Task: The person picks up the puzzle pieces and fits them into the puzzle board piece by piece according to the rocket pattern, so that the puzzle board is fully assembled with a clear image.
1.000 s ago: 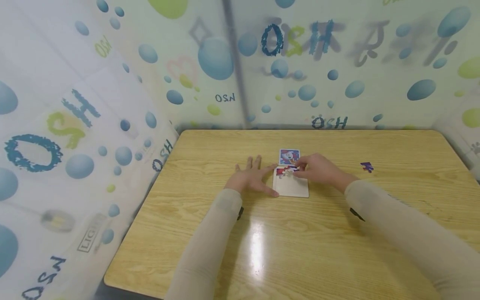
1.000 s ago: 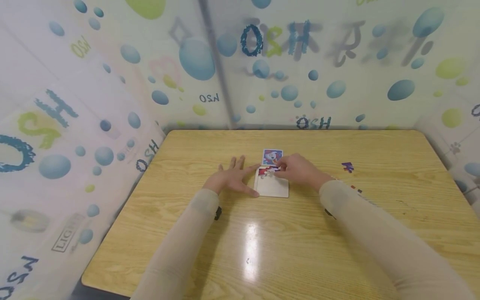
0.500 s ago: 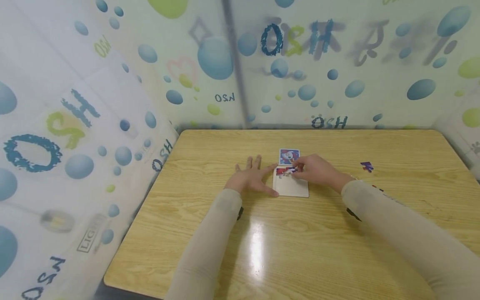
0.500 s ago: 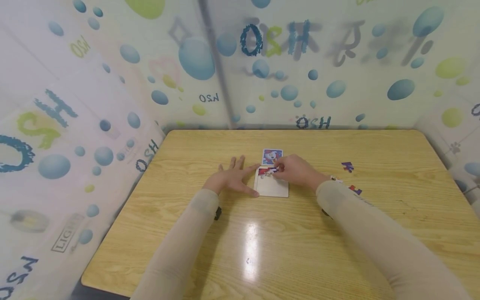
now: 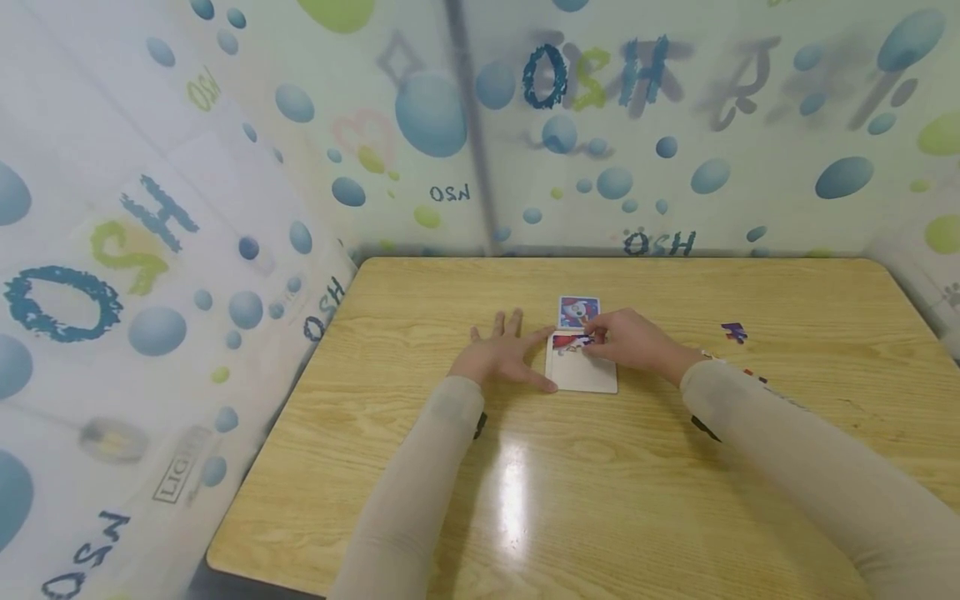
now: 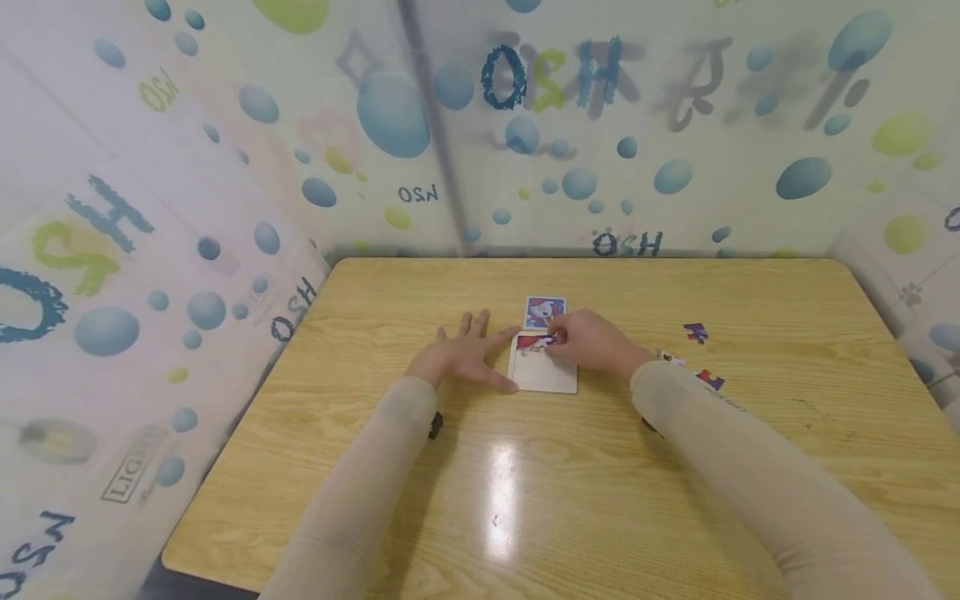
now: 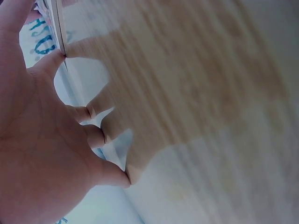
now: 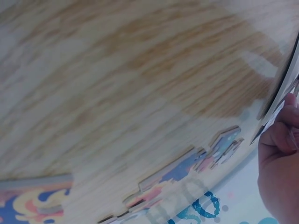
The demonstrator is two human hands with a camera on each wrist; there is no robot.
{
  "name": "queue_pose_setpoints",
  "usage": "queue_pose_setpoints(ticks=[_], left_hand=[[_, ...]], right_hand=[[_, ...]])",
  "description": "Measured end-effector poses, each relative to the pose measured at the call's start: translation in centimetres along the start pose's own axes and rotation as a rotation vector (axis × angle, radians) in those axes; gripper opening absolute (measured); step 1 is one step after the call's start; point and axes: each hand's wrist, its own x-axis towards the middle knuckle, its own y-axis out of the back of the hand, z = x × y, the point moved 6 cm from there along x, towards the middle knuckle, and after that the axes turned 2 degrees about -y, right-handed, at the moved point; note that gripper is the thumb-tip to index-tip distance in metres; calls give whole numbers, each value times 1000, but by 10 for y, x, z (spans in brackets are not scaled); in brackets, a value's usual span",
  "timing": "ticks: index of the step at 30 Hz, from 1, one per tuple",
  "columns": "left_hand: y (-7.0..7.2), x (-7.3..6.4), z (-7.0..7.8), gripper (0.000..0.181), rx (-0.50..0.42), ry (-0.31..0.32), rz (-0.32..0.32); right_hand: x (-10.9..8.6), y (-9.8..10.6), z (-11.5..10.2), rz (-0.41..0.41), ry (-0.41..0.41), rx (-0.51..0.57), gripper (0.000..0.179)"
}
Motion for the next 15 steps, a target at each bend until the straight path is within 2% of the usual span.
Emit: queue_pose_setpoints(ticks=[8, 15], left_hand=[[0, 1, -2, 111, 0, 7, 9], [0, 0, -1, 112, 2, 4, -6]], right_hand=[[1, -1, -1, -11, -17, -7, 33], [2, -2, -3, -29, -11, -19, 25]])
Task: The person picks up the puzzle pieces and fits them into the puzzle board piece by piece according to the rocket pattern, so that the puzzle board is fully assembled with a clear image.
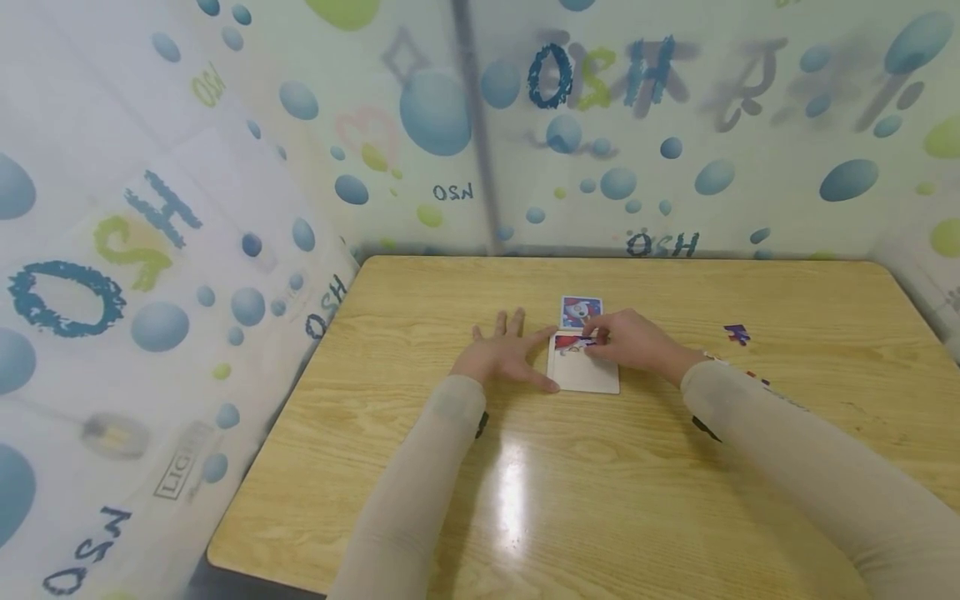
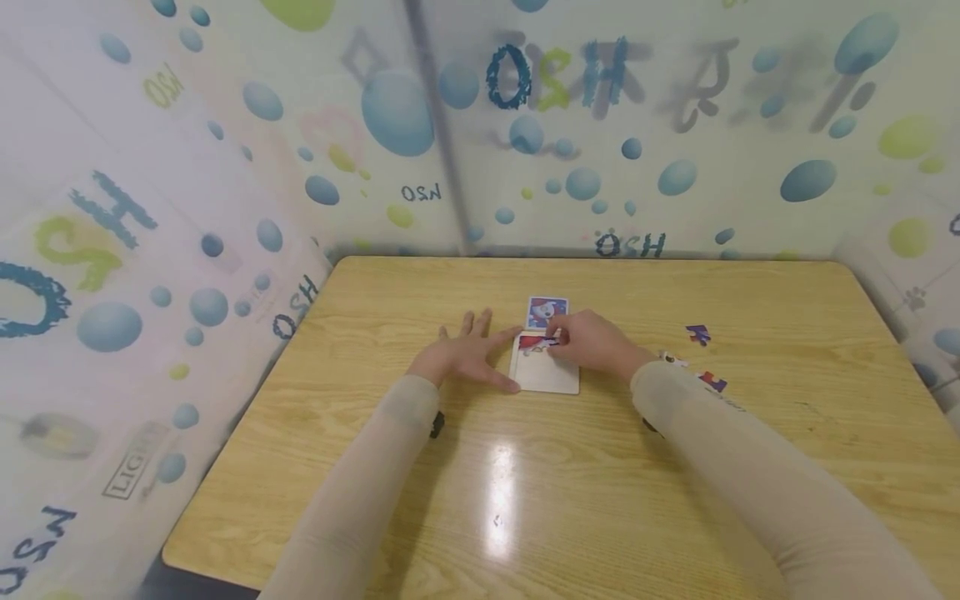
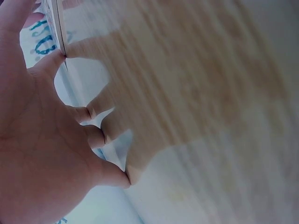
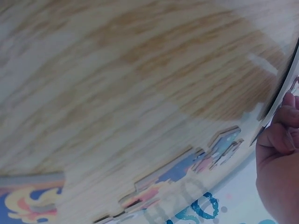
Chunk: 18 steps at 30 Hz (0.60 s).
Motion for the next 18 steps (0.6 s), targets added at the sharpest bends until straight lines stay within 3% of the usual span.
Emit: queue_pose_setpoints(ticks=[18], left_hand=[[0, -1, 1, 111, 3, 0, 11]], right_hand=[[1, -4, 1, -7, 1, 6, 21]])
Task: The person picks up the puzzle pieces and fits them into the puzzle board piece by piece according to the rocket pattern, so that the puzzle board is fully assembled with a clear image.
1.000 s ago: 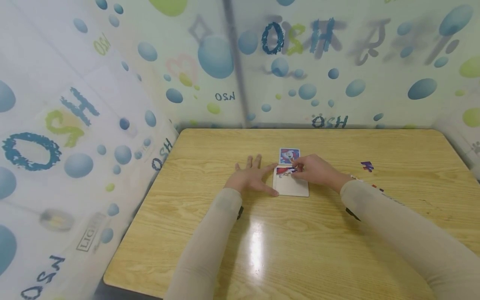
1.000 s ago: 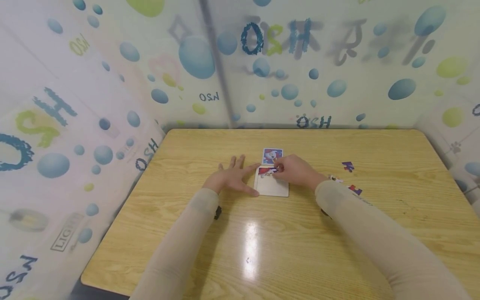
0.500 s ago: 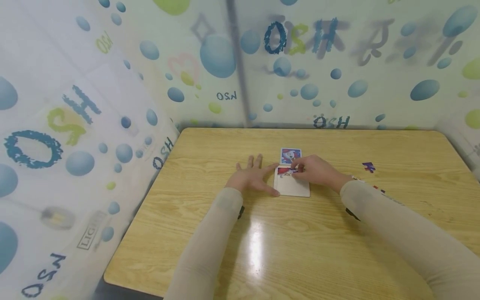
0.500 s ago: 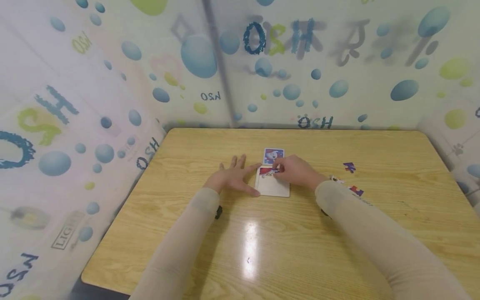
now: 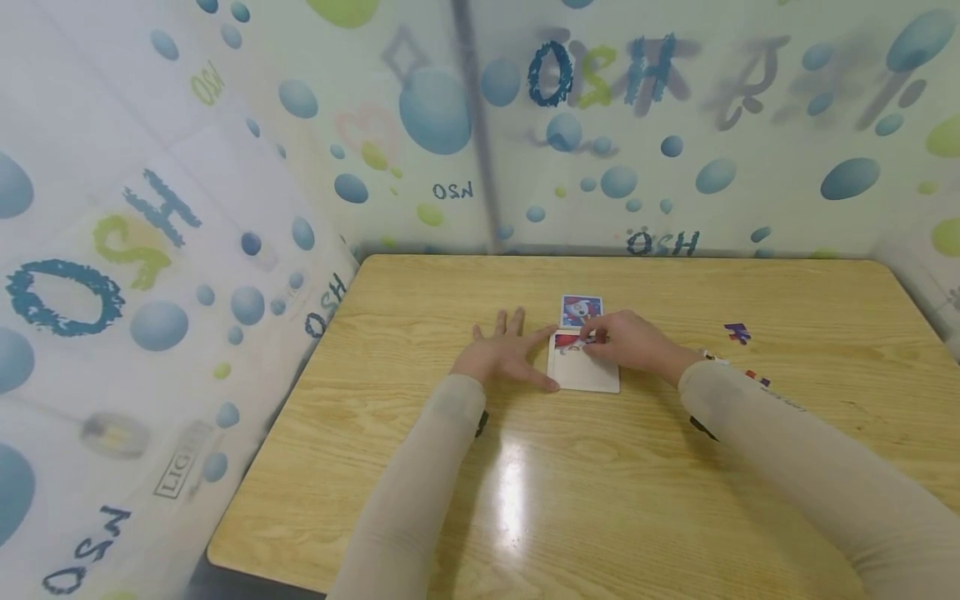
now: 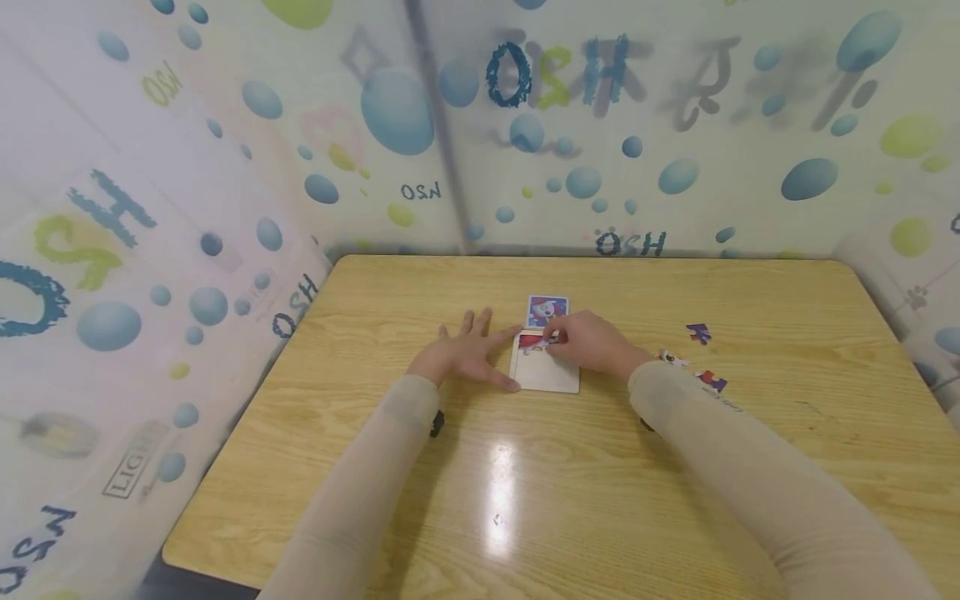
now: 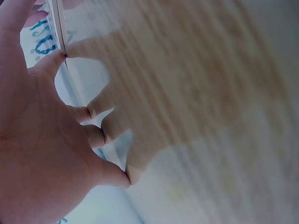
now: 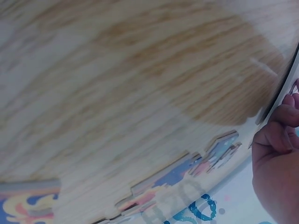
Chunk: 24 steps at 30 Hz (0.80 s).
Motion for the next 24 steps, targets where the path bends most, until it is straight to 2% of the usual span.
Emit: queue_pose_setpoints(ticks=[11, 24], left_hand=[[2, -1, 2, 110, 13, -4, -1], [1, 0, 1, 111, 8, -1, -7]], right_hand=[[0, -2, 5, 5, -27, 60, 18], [0, -4, 6, 28, -1, 79, 17]])
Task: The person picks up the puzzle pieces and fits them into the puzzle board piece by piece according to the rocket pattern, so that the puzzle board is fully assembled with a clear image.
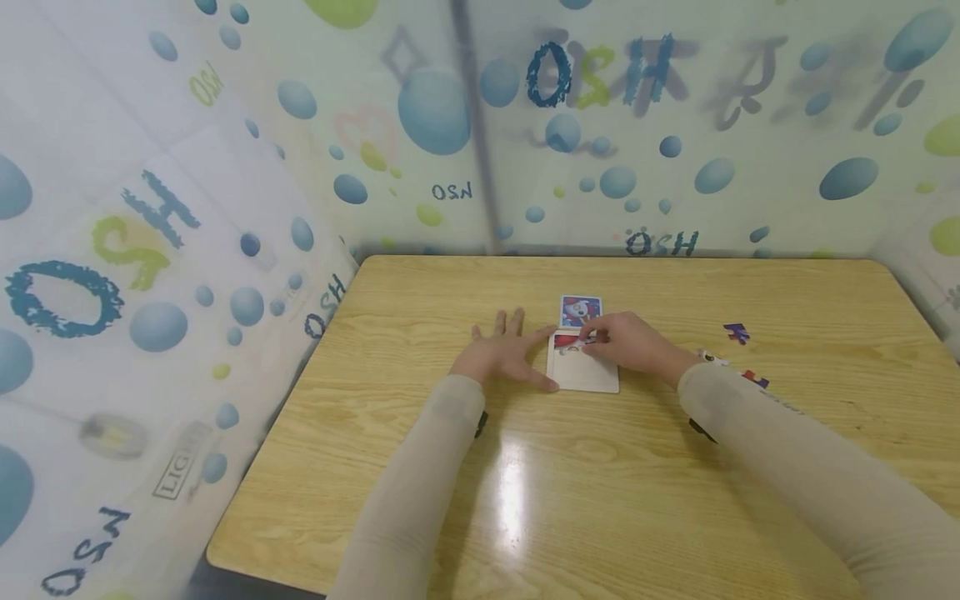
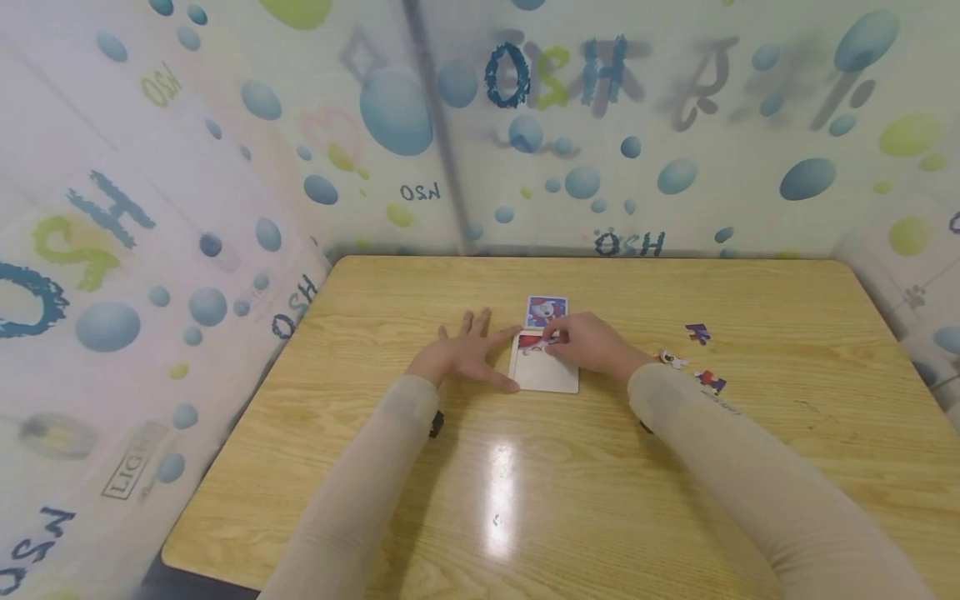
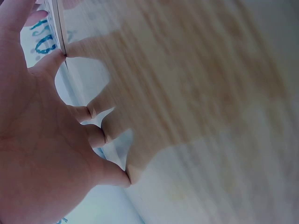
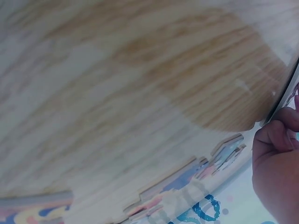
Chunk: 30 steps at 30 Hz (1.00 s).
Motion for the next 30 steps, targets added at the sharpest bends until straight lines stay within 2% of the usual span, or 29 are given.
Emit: queue_pose_setpoints(ticks=[14, 30], left_hand=[[-1, 1, -1, 111, -11, -5, 4], [-2, 2, -2, 111, -16, -5, 9]], right_hand=[[-3, 0, -2, 1, -3, -1, 18], [-5, 6, -1, -60, -29, -21, 28]])
